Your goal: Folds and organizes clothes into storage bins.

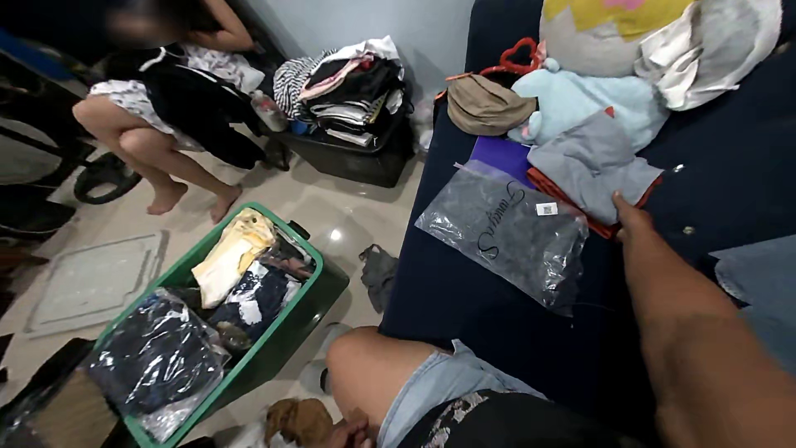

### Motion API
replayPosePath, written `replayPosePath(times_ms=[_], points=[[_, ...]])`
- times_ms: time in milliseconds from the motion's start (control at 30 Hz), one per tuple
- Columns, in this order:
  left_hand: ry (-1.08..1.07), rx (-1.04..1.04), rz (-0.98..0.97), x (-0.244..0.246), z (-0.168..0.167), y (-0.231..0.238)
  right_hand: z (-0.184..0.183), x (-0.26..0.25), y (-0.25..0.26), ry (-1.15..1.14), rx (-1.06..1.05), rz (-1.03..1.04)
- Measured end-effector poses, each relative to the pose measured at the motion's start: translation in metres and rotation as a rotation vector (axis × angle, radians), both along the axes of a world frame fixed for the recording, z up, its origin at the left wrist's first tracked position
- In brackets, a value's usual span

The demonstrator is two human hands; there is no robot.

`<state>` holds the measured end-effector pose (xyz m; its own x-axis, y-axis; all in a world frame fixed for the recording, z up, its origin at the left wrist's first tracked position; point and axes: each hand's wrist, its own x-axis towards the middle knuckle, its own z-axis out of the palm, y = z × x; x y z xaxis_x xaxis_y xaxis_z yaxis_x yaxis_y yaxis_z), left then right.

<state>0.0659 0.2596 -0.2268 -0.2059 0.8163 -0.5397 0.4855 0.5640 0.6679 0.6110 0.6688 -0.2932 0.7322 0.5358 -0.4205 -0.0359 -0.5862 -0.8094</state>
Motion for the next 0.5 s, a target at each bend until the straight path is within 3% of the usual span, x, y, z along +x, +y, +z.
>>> replayPosePath(times_ms=[100,233,367,500], points=[[0.011,-0.031,0.017,0.001,-0.002,0.006,-0.008,0.001,0.005,0.023,0.079,-0.047],[0.015,-0.013,-0.005,-0.002,-0.006,0.014,0.009,-0.025,-0.001,-0.102,0.08,-0.024],[0.035,-0.015,-0.023,0.002,-0.002,0.029,0.026,-0.083,-0.023,-0.587,0.051,0.362],[0.063,-0.061,-0.055,0.003,0.002,0.03,0.015,-0.101,-0.032,-0.621,-0.082,0.636]])
